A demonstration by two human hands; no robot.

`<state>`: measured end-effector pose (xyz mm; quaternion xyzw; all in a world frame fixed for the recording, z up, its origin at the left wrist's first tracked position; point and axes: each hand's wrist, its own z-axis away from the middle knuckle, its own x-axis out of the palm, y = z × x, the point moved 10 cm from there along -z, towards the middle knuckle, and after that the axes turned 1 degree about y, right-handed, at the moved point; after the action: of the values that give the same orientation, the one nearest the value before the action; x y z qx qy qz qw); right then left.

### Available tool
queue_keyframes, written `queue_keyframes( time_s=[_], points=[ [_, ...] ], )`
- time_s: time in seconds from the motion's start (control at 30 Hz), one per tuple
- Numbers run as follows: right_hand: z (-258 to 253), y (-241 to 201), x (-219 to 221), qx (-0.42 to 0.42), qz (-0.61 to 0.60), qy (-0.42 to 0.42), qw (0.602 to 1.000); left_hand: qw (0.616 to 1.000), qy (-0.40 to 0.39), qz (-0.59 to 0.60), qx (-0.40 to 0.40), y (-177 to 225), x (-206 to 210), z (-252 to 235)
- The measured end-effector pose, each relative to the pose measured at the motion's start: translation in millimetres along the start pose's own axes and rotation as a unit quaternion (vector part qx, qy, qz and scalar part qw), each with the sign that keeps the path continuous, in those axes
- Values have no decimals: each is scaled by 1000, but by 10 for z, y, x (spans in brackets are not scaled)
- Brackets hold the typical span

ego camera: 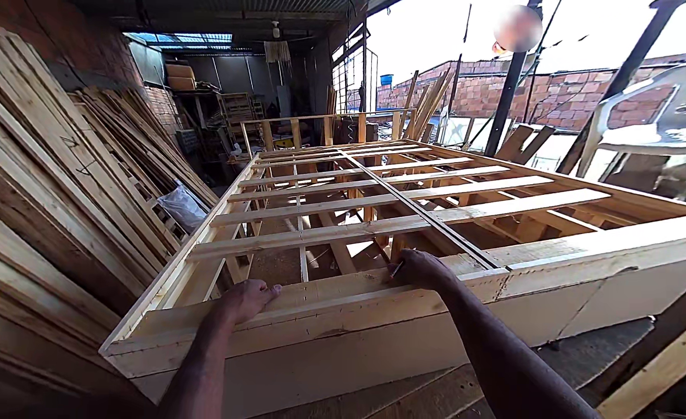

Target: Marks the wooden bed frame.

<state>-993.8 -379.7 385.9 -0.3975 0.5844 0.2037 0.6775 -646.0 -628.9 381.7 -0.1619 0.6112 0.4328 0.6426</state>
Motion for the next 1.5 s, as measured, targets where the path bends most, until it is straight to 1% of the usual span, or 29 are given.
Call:
queue_keyframes(
  time_s=[0.17, 0.33, 0.47, 0.6, 0.73, 0.87, 1.07, 1.3, 1.5],
  points=[
    [-22, 14, 25, -3, 14, 0, 1000, 1000, 19, 10, -2, 6, -42, 29],
    [-8, -6, 22, -6, 14, 1, 1000, 998, 58, 24, 6, -7, -107, 59],
    [-5, -5, 2, -5, 14, 10, 1000, 997, 65, 43, -9, -30, -147, 80],
    [-33, 13, 26, -14, 10, 17, 1000, 995, 81, 33, -38, -69, -170, 72],
    [-32, 10, 26, -13, 21, 14, 1000, 996, 69, -19, -61, -119, -134, 37],
    [-29, 15, 25, -13, 20, 13, 1000, 996, 65, -14, -63, -128, -138, 48],
    [-34, 7, 16, -15, 17, 10, 1000, 993, 95, -10, -74, -121, -210, 103],
    [-35, 18, 6, -16, 14, 12, 1000, 989, 124, 26, -71, -152, -235, 107],
    [-25, 23, 3, -18, 12, 14, 1000, 990, 129, 33, -51, -106, -235, 120]
  ],
)
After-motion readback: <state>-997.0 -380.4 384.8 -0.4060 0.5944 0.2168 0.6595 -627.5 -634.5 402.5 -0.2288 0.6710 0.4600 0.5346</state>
